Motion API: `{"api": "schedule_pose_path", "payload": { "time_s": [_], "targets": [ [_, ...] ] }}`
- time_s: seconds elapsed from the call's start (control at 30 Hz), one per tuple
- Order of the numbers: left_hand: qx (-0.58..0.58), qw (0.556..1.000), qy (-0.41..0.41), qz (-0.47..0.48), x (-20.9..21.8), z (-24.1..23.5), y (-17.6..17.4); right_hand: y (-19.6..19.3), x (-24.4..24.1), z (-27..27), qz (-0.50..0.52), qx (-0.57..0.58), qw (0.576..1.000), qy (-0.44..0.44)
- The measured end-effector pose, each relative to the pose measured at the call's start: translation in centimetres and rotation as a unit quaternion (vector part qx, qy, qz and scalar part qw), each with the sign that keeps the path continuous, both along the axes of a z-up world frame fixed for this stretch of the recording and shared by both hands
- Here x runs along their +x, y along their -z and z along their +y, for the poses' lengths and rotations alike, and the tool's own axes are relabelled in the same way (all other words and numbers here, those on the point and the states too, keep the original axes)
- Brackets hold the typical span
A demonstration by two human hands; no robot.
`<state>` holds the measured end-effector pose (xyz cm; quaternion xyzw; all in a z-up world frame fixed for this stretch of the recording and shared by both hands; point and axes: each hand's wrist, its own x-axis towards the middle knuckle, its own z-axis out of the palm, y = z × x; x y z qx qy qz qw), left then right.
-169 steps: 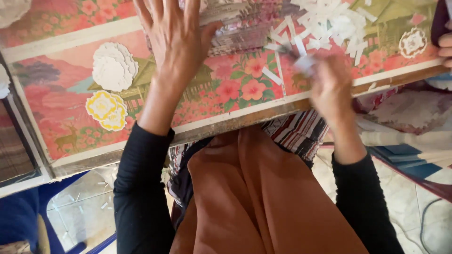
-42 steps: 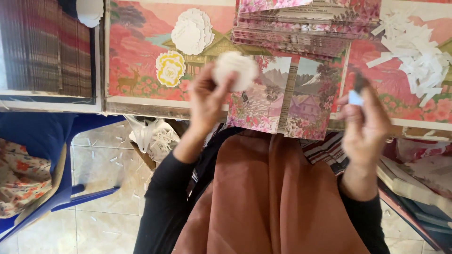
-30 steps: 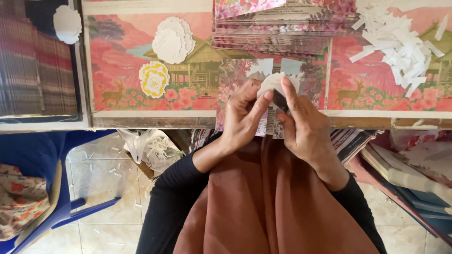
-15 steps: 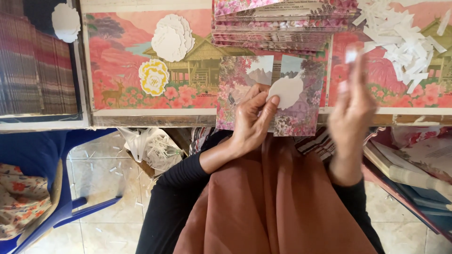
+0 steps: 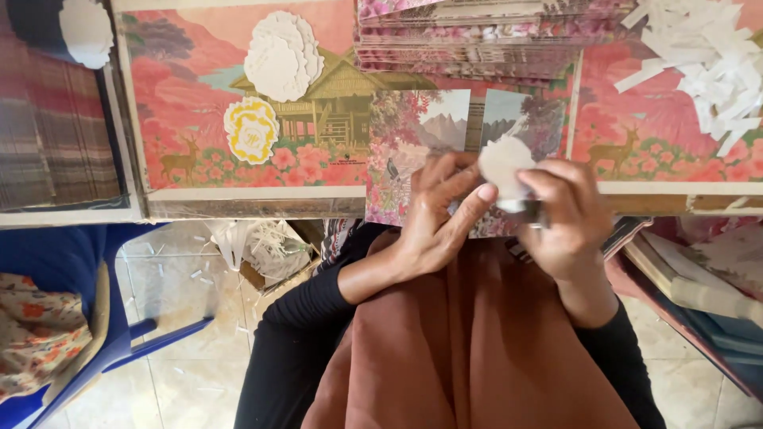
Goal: Assembling decorative paper cards by inserting paper cutouts using a small tool
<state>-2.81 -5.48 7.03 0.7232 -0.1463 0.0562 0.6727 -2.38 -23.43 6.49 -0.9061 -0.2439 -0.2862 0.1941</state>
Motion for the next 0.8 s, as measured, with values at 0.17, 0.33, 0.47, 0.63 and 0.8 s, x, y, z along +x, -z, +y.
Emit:
{"api": "schedule_pose_path", "payload": {
  "time_s": [0.17, 0.33, 0.47, 0.63, 0.8],
  "targets": [
    [0.229, 0.963, -0.14, -0.023, 1.2, 2.4, 0.9, 1.8, 0.2, -3.0, 0.286, 0.239, 0.927, 0.053],
    [0.319, 0.936, -0.147, -0.006, 1.2, 2.6, 3.6, 1.8, 1.8, -0.7, 0.399, 0.286, 0.87, -0.044],
    [0.359, 0.922, -0.141, -0.05, 1.5, 2.5, 4.0, 2.1, 2.2, 1.2, 0.414, 0.304, 0.855, -0.07],
    [0.355, 0.922, -0.147, -0.039, 1.6, 2.3, 4.4, 4.2, 2.1, 1.2, 0.36, 0.171, 0.917, 0.007],
    [0.366, 0.918, -0.151, -0.029, 1.7, 2.3, 4.9, 4.8, 2.2, 1.7, 0.333, 0.165, 0.928, 0.002]
  ]
}}
